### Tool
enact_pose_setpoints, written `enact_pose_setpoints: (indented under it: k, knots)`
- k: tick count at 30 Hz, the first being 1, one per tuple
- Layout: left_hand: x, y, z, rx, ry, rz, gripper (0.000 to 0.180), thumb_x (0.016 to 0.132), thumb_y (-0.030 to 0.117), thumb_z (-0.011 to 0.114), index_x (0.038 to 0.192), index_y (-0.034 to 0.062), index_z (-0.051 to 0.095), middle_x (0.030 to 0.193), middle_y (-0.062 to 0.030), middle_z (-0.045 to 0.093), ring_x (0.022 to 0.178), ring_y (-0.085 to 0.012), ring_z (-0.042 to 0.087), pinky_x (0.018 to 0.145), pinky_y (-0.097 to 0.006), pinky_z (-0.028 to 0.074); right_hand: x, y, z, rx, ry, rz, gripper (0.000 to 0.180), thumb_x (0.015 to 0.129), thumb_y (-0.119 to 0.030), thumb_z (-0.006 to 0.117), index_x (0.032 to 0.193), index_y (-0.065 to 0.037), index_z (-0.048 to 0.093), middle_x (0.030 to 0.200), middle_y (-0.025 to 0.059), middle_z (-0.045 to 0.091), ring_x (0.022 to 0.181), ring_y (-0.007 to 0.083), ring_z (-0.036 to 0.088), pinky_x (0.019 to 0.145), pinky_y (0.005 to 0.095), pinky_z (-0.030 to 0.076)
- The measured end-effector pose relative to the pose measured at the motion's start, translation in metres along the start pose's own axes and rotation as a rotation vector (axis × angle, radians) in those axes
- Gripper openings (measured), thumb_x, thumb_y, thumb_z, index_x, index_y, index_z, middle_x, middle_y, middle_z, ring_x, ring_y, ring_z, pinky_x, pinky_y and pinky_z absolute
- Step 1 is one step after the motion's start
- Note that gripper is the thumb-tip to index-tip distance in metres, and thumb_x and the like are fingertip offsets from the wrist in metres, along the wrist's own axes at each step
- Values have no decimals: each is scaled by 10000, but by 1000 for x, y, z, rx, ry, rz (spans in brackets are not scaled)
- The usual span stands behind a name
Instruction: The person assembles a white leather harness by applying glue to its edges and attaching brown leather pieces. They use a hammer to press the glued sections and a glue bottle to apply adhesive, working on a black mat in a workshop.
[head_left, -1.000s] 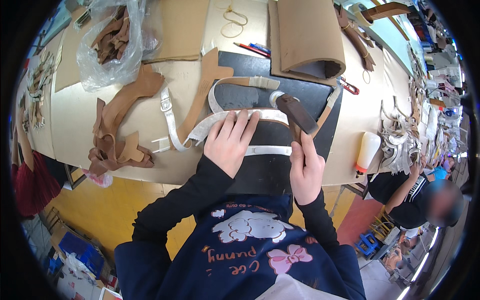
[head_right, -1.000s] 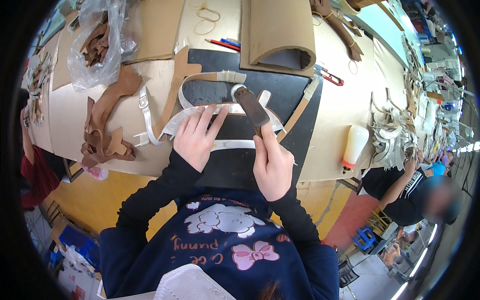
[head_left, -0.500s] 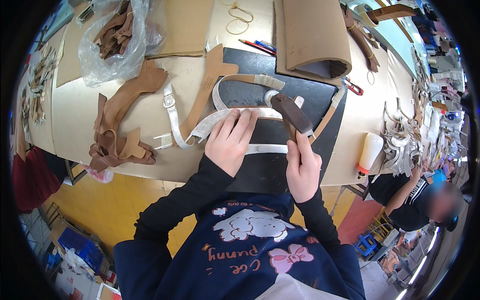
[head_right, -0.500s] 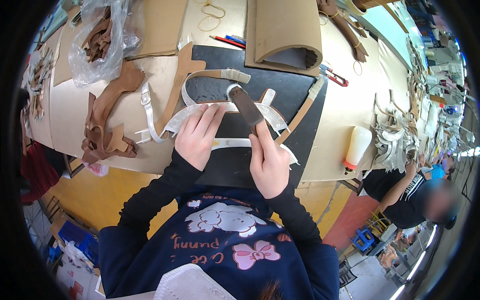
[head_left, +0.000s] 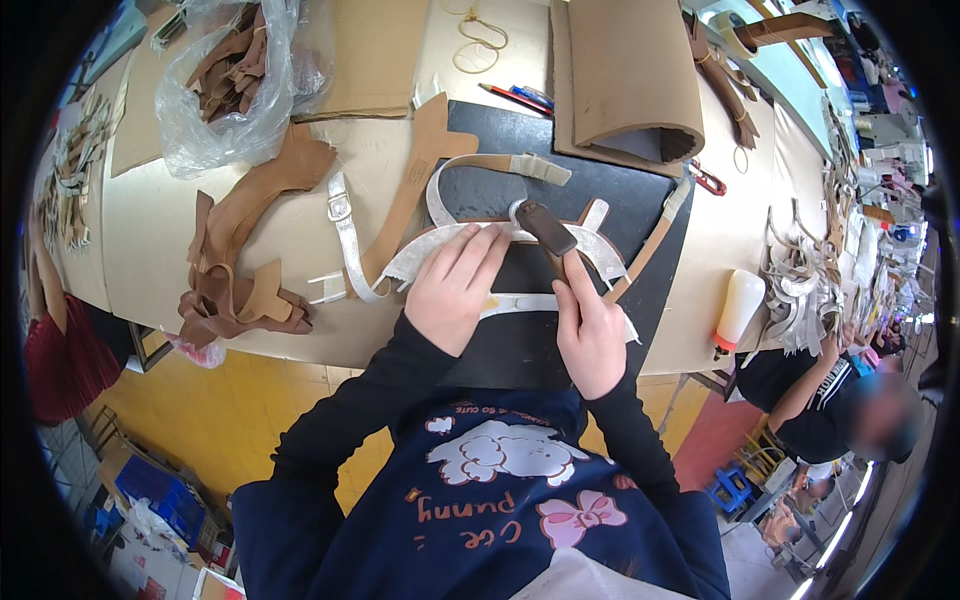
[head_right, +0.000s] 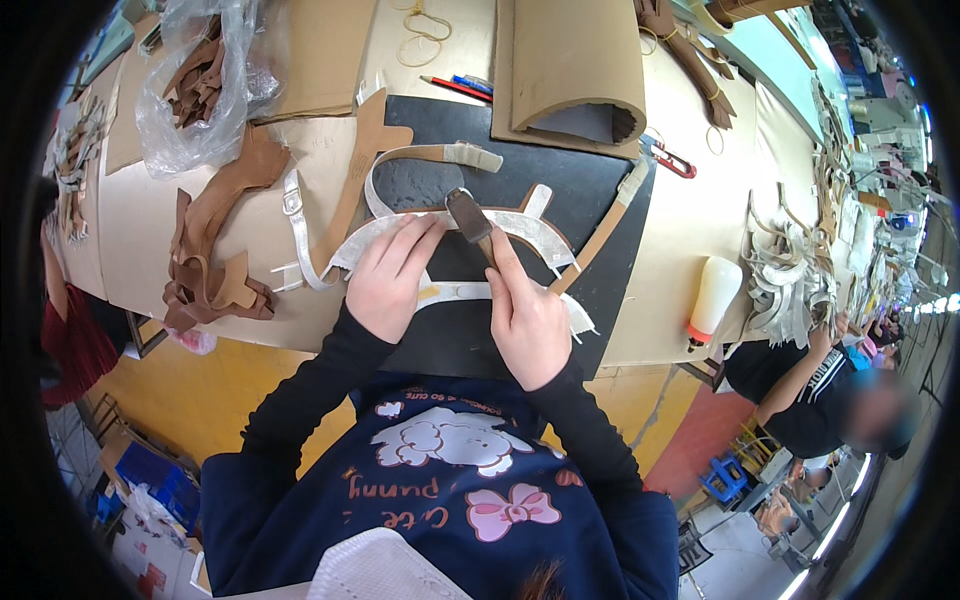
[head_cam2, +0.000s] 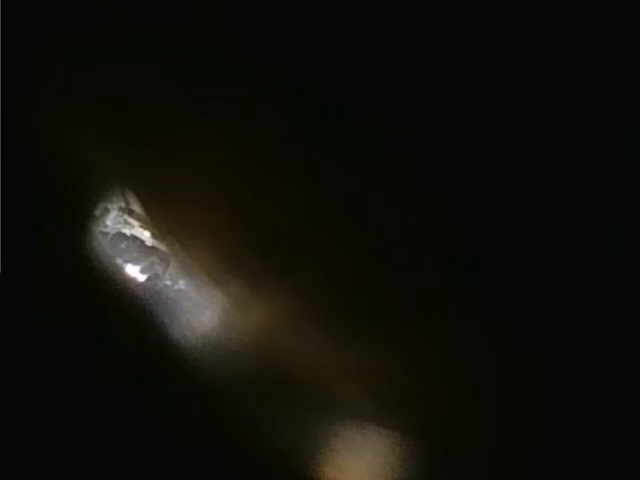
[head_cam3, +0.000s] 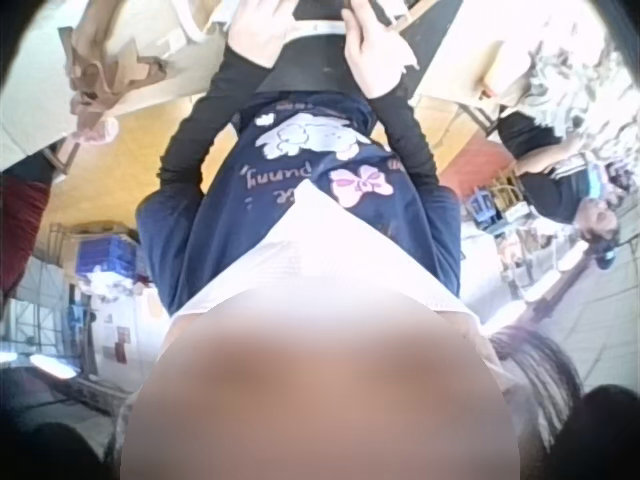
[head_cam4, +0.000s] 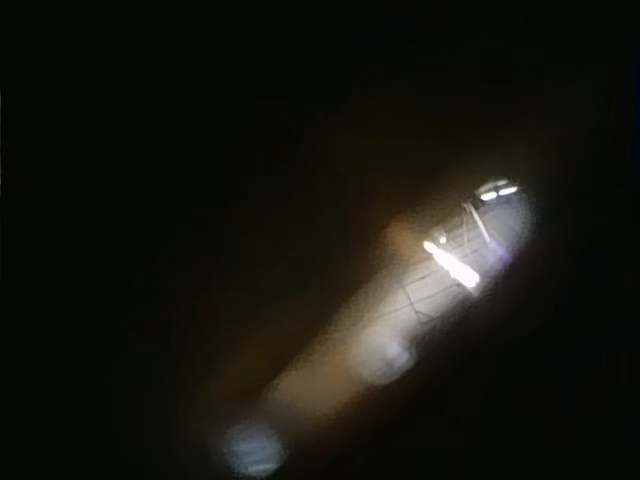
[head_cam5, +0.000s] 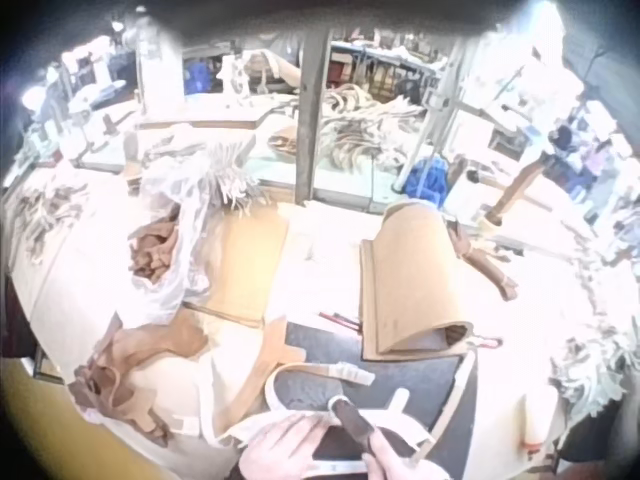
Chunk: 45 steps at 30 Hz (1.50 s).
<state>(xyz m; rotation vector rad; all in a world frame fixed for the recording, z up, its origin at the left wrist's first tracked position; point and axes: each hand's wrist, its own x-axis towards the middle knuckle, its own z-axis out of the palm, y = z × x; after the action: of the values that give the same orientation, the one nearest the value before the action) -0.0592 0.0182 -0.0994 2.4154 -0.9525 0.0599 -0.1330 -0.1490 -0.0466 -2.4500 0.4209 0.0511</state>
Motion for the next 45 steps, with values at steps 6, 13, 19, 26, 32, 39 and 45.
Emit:
enact_pose_setpoints:
  k: [6, 13, 19, 26, 32, 39, 45]
  knots:
    - [-4, -5, -4, -37, -7, 29, 528, 780, -9, 569, 1307, -2, 601, 1315, -120, 589, 1216, -282, 584, 1028, -370, 486, -4, -3, -9, 84, 4, 2, 490, 975, -83, 607, 1455, -117, 515, 699, 190, 636, 579, 344, 642, 547, 395, 485]
    - [-2, -2, -5, 16, -11, 34, 539, 784, 17, 568, 1322, 5, 598, 1329, -111, 591, 1235, -271, 579, 1036, -362, 484, 6, -10, -6, 73, -49, 1, 483, 983, -96, 594, 1458, -129, 516, 696, 186, 627, 588, 349, 640, 569, 405, 491]
    - [-8, -5, -5, 27, -21, 44, 519, 807, 74, 567, 1320, 1, 594, 1324, -109, 591, 1264, -254, 559, 1048, -358, 474, -3, -14, -10, 170, 29, -26, 501, 964, -63, 613, 1454, -111, 517, 746, 204, 665, 607, 353, 663, 572, 393, 504]
    - [-8, -15, -8, -15, 51, 30, 468, 778, -32, 624, 1245, -26, 646, 1234, -117, 627, 1213, -276, 589, 1029, -372, 486, 5, -9, -6, 75, -67, -10, 485, 980, -95, 596, 1457, -116, 505, 698, 200, 642, 597, 368, 655, 554, 430, 495]
    - [-9, -13, -7, -33, 47, 22, 409, 805, -49, 626, 1212, -28, 659, 1190, -127, 634, 1188, -294, 599, 1019, -382, 490, 0, -18, -4, 167, -7, -46, 493, 980, -99, 594, 1462, -152, 507, 691, 188, 646, 586, 354, 656, 544, 419, 501]
    - [-7, -15, -8, -93, 78, -2, 374, 805, -72, 623, 1176, -36, 659, 1148, -134, 637, 1179, -306, 607, 996, -386, 502, 9, -13, 0, 61, -63, -89, 521, 976, -110, 597, 1482, -169, 489, 709, 163, 651, 584, 334, 653, 545, 422, 487]
    - [-6, -16, -12, -169, 71, -52, 359, 759, -24, 593, 1114, -31, 653, 1156, -122, 638, 1208, -289, 590, 998, -367, 495, 3, -20, 4, 96, -39, -65, 521, 972, -105, 604, 1476, -178, 495, 739, 176, 662, 621, 345, 667, 559, 423, 495]
